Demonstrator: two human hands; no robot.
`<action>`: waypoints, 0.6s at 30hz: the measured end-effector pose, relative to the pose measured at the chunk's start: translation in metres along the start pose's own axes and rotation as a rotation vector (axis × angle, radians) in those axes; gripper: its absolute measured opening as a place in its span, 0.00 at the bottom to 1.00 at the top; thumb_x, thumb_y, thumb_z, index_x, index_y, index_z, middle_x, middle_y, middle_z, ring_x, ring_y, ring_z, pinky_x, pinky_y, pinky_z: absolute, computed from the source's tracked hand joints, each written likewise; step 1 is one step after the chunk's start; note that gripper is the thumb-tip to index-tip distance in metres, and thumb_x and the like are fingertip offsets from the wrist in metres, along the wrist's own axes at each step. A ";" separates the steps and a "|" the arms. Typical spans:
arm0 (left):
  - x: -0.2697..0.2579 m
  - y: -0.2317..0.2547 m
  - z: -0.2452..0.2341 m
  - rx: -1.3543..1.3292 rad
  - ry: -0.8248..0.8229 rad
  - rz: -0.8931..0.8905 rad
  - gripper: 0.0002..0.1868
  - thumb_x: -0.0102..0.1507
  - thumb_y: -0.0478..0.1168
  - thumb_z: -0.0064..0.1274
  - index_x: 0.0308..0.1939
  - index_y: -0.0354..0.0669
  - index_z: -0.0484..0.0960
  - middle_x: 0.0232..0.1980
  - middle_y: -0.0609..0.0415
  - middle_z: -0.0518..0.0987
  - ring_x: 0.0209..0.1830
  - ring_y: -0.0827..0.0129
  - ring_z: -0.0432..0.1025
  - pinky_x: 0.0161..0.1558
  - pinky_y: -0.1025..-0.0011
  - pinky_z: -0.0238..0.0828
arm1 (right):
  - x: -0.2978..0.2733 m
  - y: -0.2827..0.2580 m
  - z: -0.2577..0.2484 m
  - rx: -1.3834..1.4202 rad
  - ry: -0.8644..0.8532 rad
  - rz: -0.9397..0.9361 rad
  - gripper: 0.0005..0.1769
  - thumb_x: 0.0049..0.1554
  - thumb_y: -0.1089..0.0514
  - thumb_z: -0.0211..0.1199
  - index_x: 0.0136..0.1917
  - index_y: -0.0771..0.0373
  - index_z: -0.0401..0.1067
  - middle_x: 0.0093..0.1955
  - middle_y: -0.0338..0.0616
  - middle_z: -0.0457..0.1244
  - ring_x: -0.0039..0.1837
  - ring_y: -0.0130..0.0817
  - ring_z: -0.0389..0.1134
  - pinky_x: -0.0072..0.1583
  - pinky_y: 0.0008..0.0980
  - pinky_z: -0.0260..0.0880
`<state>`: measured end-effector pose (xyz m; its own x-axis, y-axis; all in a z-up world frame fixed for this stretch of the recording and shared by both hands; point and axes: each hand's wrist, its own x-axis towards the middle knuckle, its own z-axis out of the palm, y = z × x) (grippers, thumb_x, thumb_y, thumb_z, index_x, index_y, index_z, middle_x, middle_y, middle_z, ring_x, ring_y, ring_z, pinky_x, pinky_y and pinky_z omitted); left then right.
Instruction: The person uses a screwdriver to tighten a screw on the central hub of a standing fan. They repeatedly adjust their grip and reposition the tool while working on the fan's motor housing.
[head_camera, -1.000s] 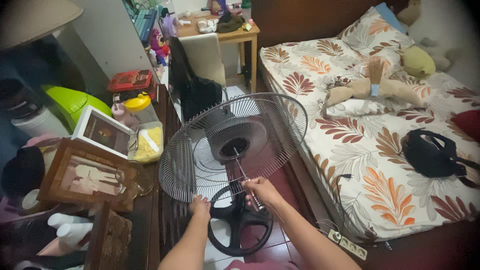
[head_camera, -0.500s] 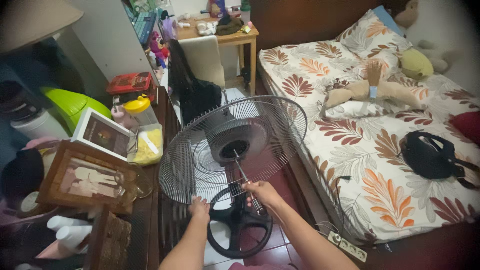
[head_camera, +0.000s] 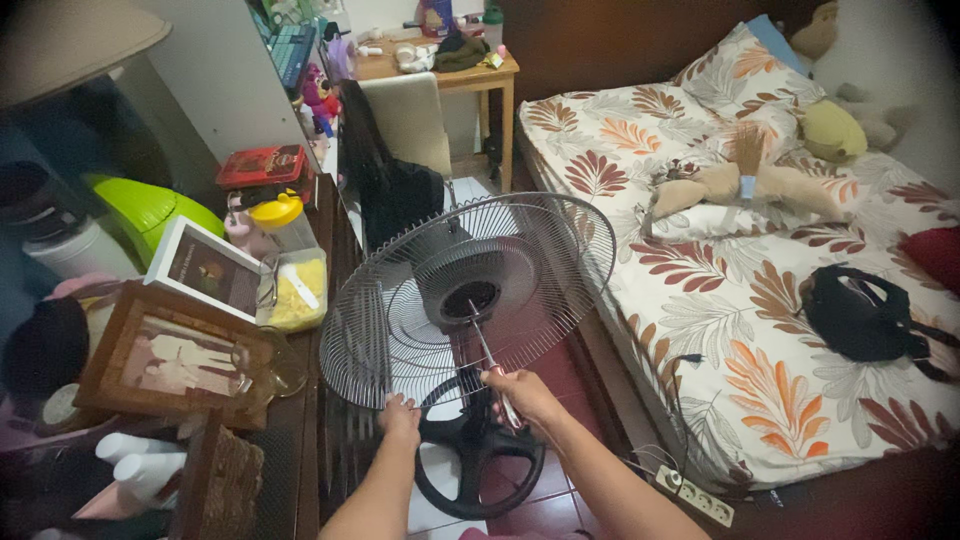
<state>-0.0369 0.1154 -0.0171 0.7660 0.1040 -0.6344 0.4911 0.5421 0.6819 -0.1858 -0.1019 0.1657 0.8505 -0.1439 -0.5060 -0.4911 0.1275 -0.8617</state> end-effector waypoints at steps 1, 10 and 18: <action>0.000 0.001 0.000 0.005 0.005 0.005 0.30 0.73 0.54 0.38 0.69 0.34 0.70 0.69 0.46 0.73 0.63 0.55 0.70 0.59 0.58 0.67 | 0.001 0.001 -0.001 0.058 -0.004 0.008 0.19 0.63 0.45 0.63 0.42 0.62 0.67 0.32 0.43 0.65 0.32 0.31 0.68 0.33 0.30 0.67; -0.006 0.002 0.004 0.002 0.047 0.031 0.26 0.73 0.51 0.39 0.68 0.36 0.68 0.69 0.49 0.73 0.62 0.56 0.71 0.61 0.56 0.66 | 0.006 0.008 0.006 0.252 -0.072 -0.015 0.25 0.65 0.41 0.51 0.46 0.64 0.73 0.34 0.38 0.65 0.33 0.26 0.66 0.35 0.25 0.71; -0.003 0.003 0.004 0.003 0.058 -0.013 0.23 0.71 0.49 0.43 0.66 0.40 0.72 0.68 0.50 0.74 0.64 0.56 0.72 0.60 0.57 0.67 | -0.011 -0.005 0.009 0.209 0.001 -0.048 0.19 0.62 0.42 0.60 0.45 0.61 0.68 0.33 0.38 0.65 0.30 0.26 0.65 0.31 0.29 0.67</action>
<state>-0.0362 0.1135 -0.0118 0.7344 0.1451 -0.6630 0.5020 0.5414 0.6745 -0.1912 -0.0925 0.1755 0.8718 -0.1553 -0.4647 -0.4002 0.3214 -0.8582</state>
